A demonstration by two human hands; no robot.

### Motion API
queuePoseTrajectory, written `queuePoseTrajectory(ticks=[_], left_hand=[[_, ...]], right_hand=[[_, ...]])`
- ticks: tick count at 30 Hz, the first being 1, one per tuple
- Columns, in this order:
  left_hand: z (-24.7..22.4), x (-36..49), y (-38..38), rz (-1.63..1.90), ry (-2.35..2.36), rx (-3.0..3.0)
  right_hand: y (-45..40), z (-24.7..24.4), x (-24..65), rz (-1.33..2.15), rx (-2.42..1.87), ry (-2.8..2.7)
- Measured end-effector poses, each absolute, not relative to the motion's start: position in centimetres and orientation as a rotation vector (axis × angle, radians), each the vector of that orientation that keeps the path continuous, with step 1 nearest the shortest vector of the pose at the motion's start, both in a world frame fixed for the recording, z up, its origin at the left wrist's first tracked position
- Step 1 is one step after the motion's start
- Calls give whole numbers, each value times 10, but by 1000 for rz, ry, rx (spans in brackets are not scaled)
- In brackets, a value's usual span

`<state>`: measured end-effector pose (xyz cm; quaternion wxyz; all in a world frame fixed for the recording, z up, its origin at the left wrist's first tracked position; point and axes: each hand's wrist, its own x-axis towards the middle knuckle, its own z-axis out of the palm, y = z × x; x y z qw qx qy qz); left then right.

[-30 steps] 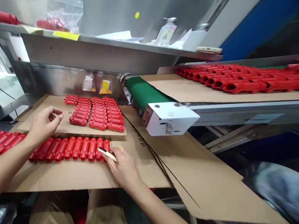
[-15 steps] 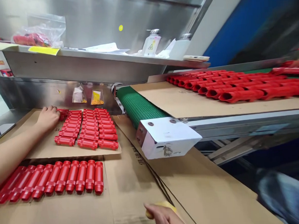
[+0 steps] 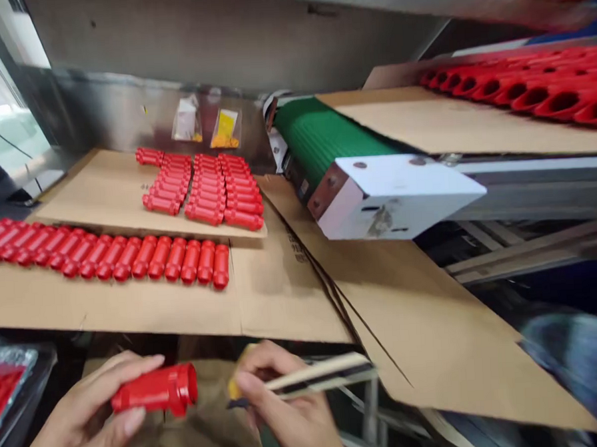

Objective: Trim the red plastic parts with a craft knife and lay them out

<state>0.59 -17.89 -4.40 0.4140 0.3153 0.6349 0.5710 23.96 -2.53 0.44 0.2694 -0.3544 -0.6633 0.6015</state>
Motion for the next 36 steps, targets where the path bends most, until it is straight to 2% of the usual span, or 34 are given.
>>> queuePoseTrajectory(ticks=[3, 8, 12, 18, 23, 32, 36], left_hand=[[-64, 35, -191, 1264, 1451, 611], [-82, 73, -202, 1462, 1402, 288], [-91, 85, -207, 1557, 1438, 301], [-86, 92, -206, 1742, 1604, 541], [-76, 83, -201, 1654, 1540, 327], [-76, 77, -194, 1527, 1592, 292], [-83, 77, -190, 1582, 1383, 157]], right_hand=[[-41, -14, 227, 1745, -1025, -1914], [-61, -39, 235, 1840, -1138, -1868], [-72, -52, 241, 1980, -1219, -1700], [-71, -48, 241, 1945, -1224, -1713], [-63, -33, 252, 2001, -983, -1947], [-65, -50, 243, 1848, -1093, -1798], [-69, -56, 239, 1858, -1087, -1745]])
